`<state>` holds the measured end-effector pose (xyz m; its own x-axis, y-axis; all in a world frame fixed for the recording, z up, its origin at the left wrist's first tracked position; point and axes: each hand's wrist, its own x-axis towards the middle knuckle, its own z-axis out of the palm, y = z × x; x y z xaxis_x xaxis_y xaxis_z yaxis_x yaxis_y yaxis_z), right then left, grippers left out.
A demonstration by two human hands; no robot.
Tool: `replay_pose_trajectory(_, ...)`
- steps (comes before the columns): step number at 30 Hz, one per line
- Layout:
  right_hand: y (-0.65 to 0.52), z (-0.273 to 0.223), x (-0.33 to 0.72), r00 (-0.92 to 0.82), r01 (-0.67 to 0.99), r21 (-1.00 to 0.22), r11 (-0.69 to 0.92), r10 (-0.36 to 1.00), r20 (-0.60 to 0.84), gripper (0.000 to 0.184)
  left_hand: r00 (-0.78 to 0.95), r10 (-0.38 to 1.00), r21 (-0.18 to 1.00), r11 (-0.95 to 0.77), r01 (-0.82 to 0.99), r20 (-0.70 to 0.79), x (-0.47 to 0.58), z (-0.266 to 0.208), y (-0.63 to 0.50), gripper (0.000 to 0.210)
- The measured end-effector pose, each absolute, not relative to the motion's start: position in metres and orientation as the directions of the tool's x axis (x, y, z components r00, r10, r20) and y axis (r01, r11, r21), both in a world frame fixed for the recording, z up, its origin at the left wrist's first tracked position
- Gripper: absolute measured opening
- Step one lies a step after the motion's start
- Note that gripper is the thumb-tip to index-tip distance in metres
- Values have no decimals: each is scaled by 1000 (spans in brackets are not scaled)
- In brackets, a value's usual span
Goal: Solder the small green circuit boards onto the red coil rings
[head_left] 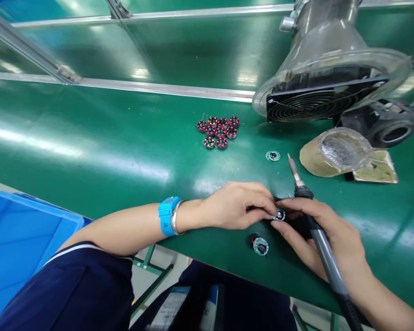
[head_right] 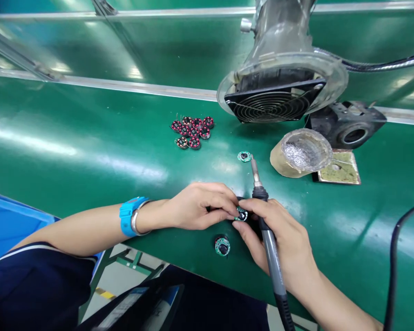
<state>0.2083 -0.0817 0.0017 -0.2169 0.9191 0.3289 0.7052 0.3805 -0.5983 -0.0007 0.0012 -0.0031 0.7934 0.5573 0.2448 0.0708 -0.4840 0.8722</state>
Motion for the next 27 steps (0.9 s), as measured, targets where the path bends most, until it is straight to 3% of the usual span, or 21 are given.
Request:
replay_pose_trajectory(8,-81,-1,215,-286,701,-534,473,872,397,37,803,546,788,-592,166,241,0,-4,-2,17)
replay_pose_trajectory(13,-84,-6,211,-379,670,-445,594,789,483,37,823,462,567,-794,218,331,1,-7,-9,20)
replay_pose_trajectory(17,-86,-11,214,-466,670,-343,658,733,495,36,833,442,423,-859,288,332,5,-6,-11,30)
replay_pose_trajectory(23,-81,-6,215,-360,635,-493,594,793,492,36,835,443,443,-852,279,326,7,-4,-9,25)
replay_pose_trajectory(27,-81,-2,217,-300,707,-489,511,843,447,33,809,425,433,-869,240,406,9,-10,-5,22)
